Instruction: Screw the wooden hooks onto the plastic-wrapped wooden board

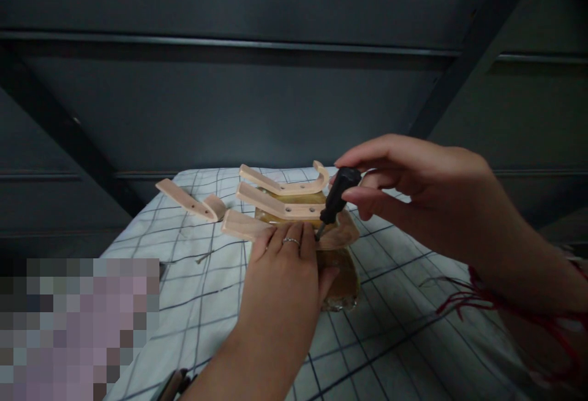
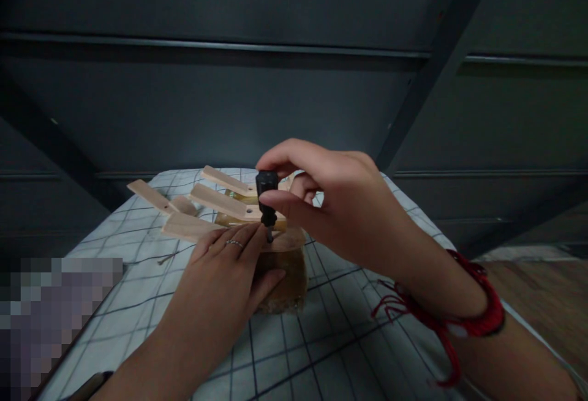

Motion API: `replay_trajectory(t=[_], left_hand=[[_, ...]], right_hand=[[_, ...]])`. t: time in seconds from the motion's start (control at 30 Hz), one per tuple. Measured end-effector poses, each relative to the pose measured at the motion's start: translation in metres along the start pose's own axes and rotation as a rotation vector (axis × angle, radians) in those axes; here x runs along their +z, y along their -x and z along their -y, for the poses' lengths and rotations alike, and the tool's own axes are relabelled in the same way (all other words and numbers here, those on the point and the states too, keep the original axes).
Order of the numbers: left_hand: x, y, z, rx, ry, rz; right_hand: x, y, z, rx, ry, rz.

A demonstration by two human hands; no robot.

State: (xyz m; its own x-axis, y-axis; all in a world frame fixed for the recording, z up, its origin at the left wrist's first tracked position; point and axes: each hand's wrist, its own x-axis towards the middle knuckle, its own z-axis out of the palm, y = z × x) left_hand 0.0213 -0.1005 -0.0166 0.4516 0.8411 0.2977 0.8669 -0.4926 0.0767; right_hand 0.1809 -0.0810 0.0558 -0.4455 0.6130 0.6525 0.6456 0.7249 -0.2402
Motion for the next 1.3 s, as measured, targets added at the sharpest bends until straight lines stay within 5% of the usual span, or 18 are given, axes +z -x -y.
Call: replay_trajectory(t=[0.33, 0.57, 0.8, 0.97, 1.3], left_hand=[[0.000, 0.001, 0.001, -0.001, -0.009, -0.018], [0.001, -0.001, 0.001, 0.042, -0.054, -0.068], [0.001, 0.000, 0.001, 0.009, -0.027, -0.044], [0.002, 0.001, 0.000, 0.016, -0.023, -0.052], [0.001, 0.000, 0.000, 0.012, -0.019, -0.031]], right_hand=[[0.003, -0.001, 0.004, -0.031, 0.162, -0.105], [0.009, 0.000, 0.006, 0.083, 0.138, -0.198], [0.009, 0.000, 0.008, 0.064, 0.014, -0.149], [-0.002, 0.001, 0.004, -0.056, 0.136, -0.011], [-0.002, -0.001, 0.008, -0.027, 0.186, -0.052]])
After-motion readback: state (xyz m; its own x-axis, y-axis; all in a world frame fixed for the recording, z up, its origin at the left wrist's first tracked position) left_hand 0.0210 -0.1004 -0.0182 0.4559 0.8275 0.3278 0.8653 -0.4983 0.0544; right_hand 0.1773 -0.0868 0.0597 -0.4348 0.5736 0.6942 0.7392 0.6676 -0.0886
